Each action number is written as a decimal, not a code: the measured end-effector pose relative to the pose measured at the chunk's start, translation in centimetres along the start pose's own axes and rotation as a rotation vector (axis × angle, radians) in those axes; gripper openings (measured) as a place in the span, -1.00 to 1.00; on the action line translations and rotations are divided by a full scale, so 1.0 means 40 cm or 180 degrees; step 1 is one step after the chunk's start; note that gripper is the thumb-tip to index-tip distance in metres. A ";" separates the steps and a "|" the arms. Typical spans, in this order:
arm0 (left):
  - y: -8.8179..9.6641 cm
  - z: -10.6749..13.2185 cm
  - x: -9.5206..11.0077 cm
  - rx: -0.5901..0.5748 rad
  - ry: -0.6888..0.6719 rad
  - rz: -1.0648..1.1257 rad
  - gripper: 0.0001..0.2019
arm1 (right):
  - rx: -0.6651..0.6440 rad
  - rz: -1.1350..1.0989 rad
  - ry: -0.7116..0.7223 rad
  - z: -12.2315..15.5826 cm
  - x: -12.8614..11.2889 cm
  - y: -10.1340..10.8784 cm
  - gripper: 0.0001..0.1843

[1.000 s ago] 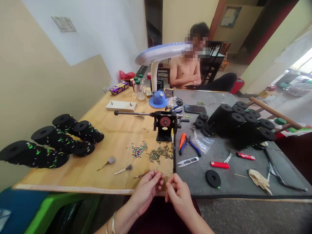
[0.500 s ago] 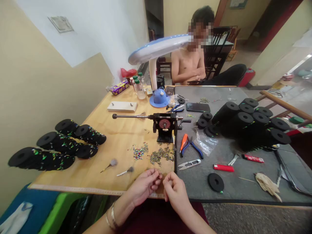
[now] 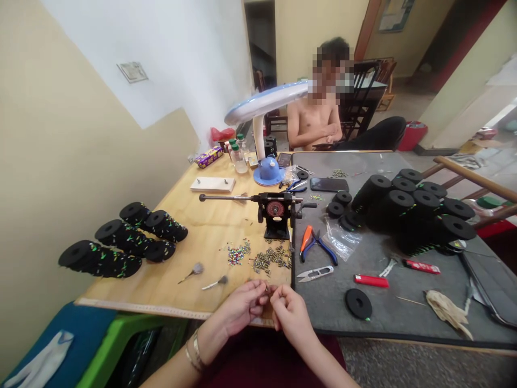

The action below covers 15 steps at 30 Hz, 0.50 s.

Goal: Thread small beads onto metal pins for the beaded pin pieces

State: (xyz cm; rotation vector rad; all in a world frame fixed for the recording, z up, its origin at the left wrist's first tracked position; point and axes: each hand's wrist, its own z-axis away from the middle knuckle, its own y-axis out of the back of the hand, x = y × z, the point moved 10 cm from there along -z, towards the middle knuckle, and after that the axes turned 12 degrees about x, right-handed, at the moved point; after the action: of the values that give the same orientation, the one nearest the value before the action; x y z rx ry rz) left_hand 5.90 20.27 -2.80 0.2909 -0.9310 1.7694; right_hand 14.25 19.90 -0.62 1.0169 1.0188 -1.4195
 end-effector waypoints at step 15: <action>0.005 -0.003 -0.003 0.0056 0.0023 0.0066 -0.72 | 0.0002 0.0043 0.0044 -0.001 -0.002 -0.001 -0.80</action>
State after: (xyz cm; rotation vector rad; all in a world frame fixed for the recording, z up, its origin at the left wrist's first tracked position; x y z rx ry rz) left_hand 5.79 20.26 -3.04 0.2869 -0.9167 1.7974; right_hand 14.20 19.96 -0.56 1.0335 1.0199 -1.4036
